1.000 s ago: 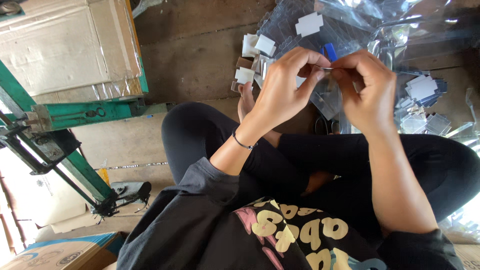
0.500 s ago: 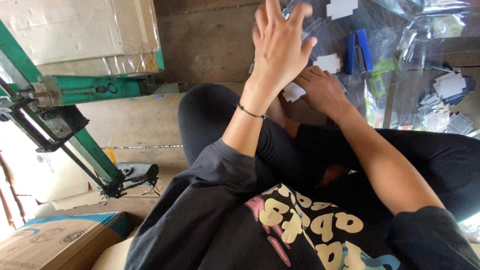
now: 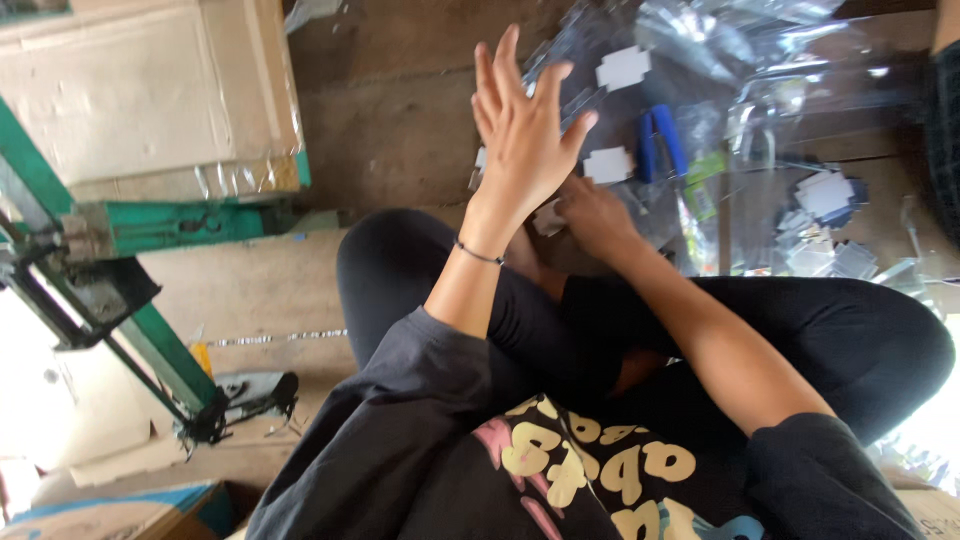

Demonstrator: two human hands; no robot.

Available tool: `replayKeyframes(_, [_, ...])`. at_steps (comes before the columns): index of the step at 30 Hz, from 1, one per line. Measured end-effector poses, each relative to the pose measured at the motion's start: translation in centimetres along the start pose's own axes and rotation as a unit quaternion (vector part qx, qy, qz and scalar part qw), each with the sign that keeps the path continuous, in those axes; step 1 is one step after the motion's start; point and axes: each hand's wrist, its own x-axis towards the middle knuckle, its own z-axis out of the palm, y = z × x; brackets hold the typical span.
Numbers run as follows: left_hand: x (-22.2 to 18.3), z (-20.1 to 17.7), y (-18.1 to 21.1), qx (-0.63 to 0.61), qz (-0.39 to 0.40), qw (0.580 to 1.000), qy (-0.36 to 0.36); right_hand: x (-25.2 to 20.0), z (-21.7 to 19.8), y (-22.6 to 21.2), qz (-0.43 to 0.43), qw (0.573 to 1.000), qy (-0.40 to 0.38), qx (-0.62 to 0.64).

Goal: The person picks up a small silver object, slides it into a clear plastic sleeve, and presses the top opening closed.

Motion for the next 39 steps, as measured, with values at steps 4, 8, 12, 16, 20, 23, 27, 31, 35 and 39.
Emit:
replayKeyframes(4, [-0.1,1.8,-0.2,0.033,0.022,0.999,0.006,0.1,2.0,0.6,0.006,0.999,0.038,0.035])
replayKeyframes(8, [-0.2,2.3,0.1,0.026,0.023,0.999,-0.034,0.4,3.5,1.0,-0.025,0.998,0.059,-0.013])
replayKeyframes(12, [-0.4,2.6,0.3,0.024,0.014,0.998,-0.053,0.6,4.9,1.3,-0.049,0.993,0.102,-0.044])
replayKeyframes(16, [-0.4,2.6,0.5,0.037,0.013,0.998,-0.056,0.5,4.0,0.8,-0.043,0.983,0.16,-0.078])
replayKeyframes(20, [-0.2,2.5,0.5,0.042,0.005,0.997,-0.071,0.5,4.2,0.4,-0.045,0.976,0.185,-0.104])
replayKeyframes(23, [-0.2,2.6,0.3,0.042,0.002,0.997,-0.071,1.1,3.7,0.7,0.012,0.995,0.096,-0.007])
replayKeyframes(27, [-0.2,2.5,0.2,0.036,-0.001,0.997,-0.071,1.3,4.2,1.3,0.016,0.998,0.056,-0.008])
replayKeyframes(31, [-0.2,2.6,0.2,0.033,-0.011,0.997,-0.069,1.6,3.5,1.2,0.027,0.998,0.064,0.002])
replayKeyframes(35, [-0.5,2.9,-0.1,0.048,0.007,0.998,-0.046,1.0,1.9,0.5,0.023,0.999,0.028,0.031])
replayKeyframes(39, [-0.3,3.1,-0.1,0.045,0.007,0.998,-0.041,1.4,4.1,1.2,0.017,0.999,0.015,0.042])
